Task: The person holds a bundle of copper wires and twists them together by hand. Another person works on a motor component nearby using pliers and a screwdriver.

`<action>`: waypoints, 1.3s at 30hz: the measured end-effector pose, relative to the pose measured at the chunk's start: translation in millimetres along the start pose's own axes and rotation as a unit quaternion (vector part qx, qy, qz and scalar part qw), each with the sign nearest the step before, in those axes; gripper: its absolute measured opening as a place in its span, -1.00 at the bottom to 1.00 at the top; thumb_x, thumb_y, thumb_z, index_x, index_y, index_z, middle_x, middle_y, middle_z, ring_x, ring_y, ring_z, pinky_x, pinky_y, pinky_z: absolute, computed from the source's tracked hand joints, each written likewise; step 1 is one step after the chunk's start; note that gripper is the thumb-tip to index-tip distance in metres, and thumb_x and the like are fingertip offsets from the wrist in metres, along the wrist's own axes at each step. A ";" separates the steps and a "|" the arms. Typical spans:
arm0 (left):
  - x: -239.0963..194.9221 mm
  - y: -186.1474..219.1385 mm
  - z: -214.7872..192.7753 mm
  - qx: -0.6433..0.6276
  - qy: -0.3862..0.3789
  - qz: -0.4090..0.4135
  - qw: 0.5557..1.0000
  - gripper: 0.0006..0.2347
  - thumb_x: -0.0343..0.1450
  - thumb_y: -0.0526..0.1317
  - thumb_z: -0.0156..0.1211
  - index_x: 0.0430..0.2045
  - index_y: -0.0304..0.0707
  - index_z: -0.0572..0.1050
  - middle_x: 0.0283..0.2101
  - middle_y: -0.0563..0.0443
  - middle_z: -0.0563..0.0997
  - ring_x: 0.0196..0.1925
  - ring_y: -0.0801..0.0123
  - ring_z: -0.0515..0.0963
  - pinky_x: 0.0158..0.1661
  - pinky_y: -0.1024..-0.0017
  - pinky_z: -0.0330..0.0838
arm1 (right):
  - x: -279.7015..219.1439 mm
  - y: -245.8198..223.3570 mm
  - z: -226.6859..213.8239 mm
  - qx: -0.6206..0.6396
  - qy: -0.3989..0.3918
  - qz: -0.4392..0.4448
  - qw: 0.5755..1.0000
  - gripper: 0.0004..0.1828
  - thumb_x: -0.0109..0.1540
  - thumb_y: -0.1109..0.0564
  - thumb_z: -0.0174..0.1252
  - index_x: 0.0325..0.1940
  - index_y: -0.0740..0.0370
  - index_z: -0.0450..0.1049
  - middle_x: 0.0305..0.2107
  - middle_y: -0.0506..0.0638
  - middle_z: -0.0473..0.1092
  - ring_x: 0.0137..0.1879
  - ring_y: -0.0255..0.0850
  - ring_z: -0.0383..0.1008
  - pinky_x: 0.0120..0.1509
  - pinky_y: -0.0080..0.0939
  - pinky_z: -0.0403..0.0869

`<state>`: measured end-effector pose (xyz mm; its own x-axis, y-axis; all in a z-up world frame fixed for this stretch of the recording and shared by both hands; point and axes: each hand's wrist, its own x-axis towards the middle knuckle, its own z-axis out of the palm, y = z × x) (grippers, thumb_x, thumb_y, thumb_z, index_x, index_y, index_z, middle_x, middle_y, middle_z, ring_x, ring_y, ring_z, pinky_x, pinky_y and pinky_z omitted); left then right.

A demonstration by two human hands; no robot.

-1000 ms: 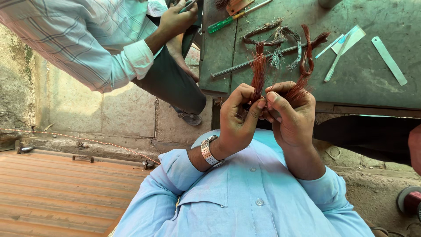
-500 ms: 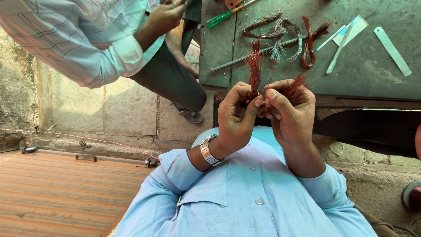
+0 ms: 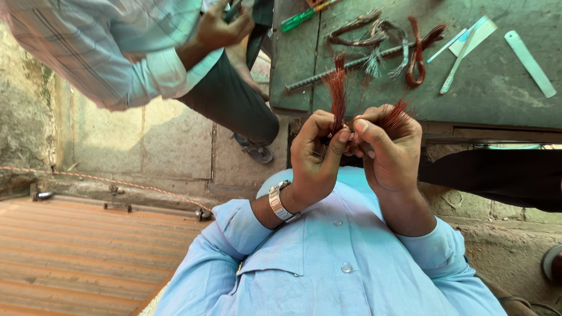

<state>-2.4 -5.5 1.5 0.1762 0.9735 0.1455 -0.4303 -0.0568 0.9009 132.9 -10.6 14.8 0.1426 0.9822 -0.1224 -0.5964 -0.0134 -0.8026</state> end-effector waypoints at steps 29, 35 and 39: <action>-8.9 3.5 -6.8 -0.046 0.013 -0.024 0.999 -0.92 0.63 -0.35 0.06 -0.11 -0.42 0.35 -0.09 -0.01 0.44 -0.19 0.51 0.57 -0.14 0.54 0.54 | -6.2 11.1 7.7 0.084 -0.014 0.006 0.996 -0.94 0.24 0.29 0.07 -0.20 0.30 0.36 -0.25 0.10 0.41 -0.48 -0.44 0.15 -0.37 -0.39 0.31; -9.2 0.7 -6.7 -0.043 0.026 -0.040 0.998 -0.91 0.64 -0.35 0.09 -0.10 -0.43 0.37 -0.17 0.01 0.45 -0.23 0.55 0.55 -0.18 0.58 0.54 | -4.6 10.4 6.9 0.066 -0.010 0.008 0.998 -0.76 0.26 0.28 0.16 0.02 0.31 0.44 -0.32 0.03 0.40 -0.45 -0.44 0.19 -0.35 -0.40 0.31; -1.2 3.8 -5.2 -0.026 0.005 -0.021 0.999 -0.92 0.62 -0.36 0.09 -0.13 -0.43 0.37 -0.13 0.01 0.45 -0.21 0.52 0.58 -0.17 0.57 0.54 | 0.6 8.9 4.4 0.044 -0.009 0.022 0.999 -0.75 0.30 0.28 0.26 0.05 0.38 0.49 -0.38 -0.02 0.39 -0.43 -0.46 0.21 -0.34 -0.41 0.31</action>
<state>-8.9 -5.8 2.6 0.1859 0.9771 0.1032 -0.4678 -0.0043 0.8838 124.2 -9.3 10.2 0.1016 0.9842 -0.1450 -0.6691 -0.0403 -0.7421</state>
